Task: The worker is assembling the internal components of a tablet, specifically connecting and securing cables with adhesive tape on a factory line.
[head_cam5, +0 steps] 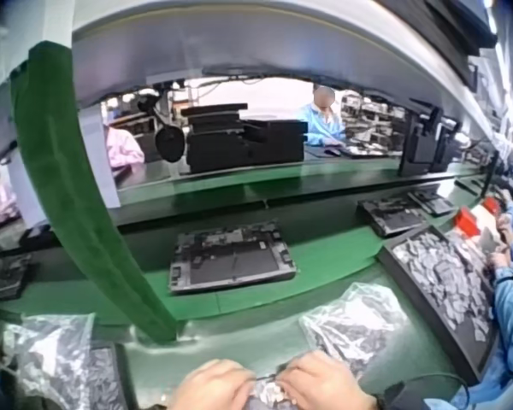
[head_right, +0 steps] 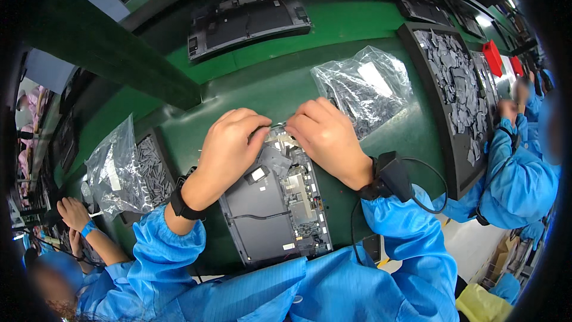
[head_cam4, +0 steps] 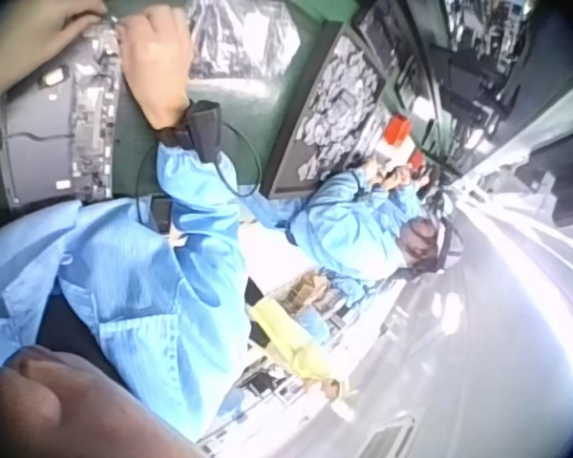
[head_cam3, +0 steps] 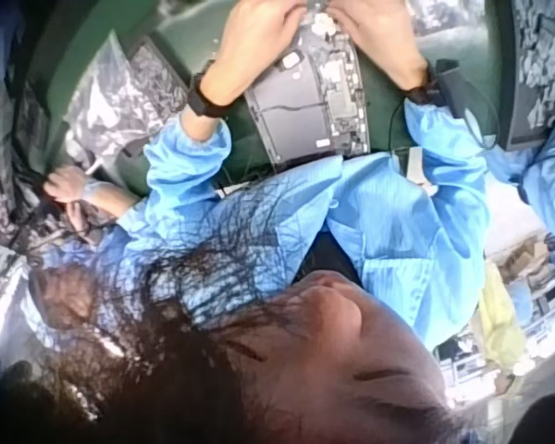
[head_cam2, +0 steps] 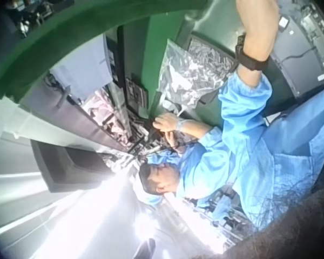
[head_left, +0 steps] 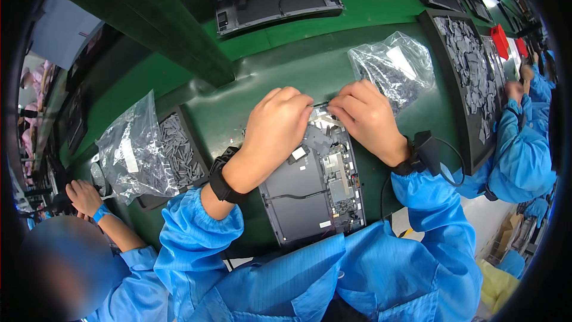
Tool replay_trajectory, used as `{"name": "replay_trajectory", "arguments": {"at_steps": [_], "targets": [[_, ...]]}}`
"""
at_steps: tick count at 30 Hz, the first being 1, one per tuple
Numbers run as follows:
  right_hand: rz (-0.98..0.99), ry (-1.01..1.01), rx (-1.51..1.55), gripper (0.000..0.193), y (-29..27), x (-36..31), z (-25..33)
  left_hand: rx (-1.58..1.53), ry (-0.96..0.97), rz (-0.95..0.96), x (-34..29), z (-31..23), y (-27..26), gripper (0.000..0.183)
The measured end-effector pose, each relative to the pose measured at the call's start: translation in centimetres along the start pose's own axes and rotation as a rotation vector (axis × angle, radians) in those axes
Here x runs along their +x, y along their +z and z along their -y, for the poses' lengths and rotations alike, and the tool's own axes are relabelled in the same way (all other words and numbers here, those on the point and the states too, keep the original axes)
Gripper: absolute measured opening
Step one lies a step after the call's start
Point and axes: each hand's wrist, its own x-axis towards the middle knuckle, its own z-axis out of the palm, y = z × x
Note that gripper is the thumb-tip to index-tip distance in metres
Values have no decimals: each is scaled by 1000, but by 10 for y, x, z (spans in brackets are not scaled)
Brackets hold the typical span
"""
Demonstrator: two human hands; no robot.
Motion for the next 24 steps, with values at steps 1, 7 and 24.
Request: {"name": "replay_trajectory", "arguments": {"at_steps": [1, 7, 24], "targets": [[-2, -21, -24, 15, 2, -2, 0, -2, -1, 2, 1, 0, 2, 11], [0, -30, -36, 14, 3, 0, 1, 28, 28, 41, 6, 1, 9, 11], [382, -275, -259, 5, -11, 21, -5, 6, 106, -61, -7, -2, 6, 16]]}}
